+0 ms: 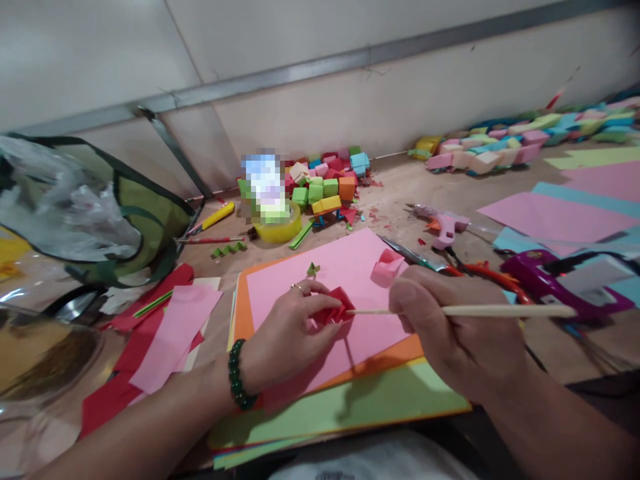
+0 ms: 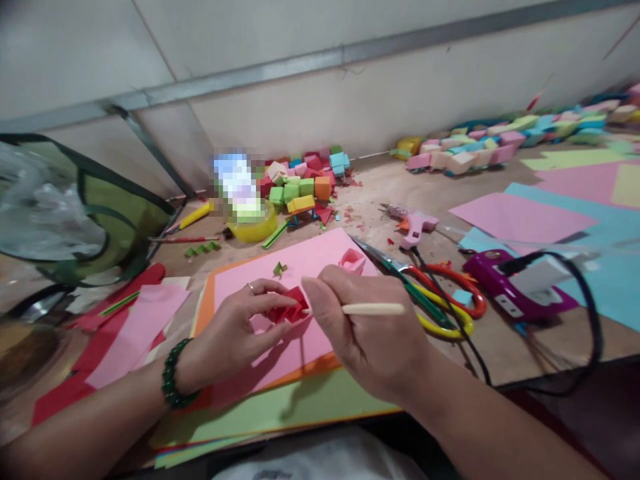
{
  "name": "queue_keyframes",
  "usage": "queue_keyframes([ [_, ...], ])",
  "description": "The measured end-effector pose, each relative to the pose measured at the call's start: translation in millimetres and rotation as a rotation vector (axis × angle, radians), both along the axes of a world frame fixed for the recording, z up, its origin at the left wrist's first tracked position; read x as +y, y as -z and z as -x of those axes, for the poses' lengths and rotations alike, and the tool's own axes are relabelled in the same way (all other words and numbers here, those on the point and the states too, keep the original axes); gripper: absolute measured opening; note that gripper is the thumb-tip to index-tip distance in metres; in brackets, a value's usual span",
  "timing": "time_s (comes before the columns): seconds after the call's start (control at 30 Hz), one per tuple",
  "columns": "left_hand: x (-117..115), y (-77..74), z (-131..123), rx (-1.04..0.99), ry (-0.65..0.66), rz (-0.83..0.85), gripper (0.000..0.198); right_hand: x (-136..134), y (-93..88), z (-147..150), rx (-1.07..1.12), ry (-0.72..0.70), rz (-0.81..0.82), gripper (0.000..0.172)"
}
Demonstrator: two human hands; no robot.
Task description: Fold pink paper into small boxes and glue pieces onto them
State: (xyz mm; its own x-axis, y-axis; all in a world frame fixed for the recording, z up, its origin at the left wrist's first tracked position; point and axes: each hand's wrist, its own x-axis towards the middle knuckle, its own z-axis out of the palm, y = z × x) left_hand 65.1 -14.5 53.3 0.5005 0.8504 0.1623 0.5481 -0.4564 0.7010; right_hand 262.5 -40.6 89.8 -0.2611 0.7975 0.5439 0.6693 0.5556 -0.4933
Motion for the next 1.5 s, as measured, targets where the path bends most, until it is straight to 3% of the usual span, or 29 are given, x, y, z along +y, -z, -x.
queue_keyframes([
  [0.13,0,0.6,0,0.003,0.007,-0.025,0.018,2,1.2,2,-0.033,0.024,-0.047,0.035],
  [0.6,3,-0.4,2,-0.008,0.044,-0.028,0.017,11,9.8,10,-0.015,-0.017,0.121,0.041],
  [0.93,2,-0.8,2,-0.010,0.038,-0.010,0.018,13,13.5,7,0.034,0.072,0.095,0.041],
  [1.5,3,0.7,2,-0.020,0.050,-0.021,0.020,15,13.7,8,-0.005,0.022,0.127,0.042],
])
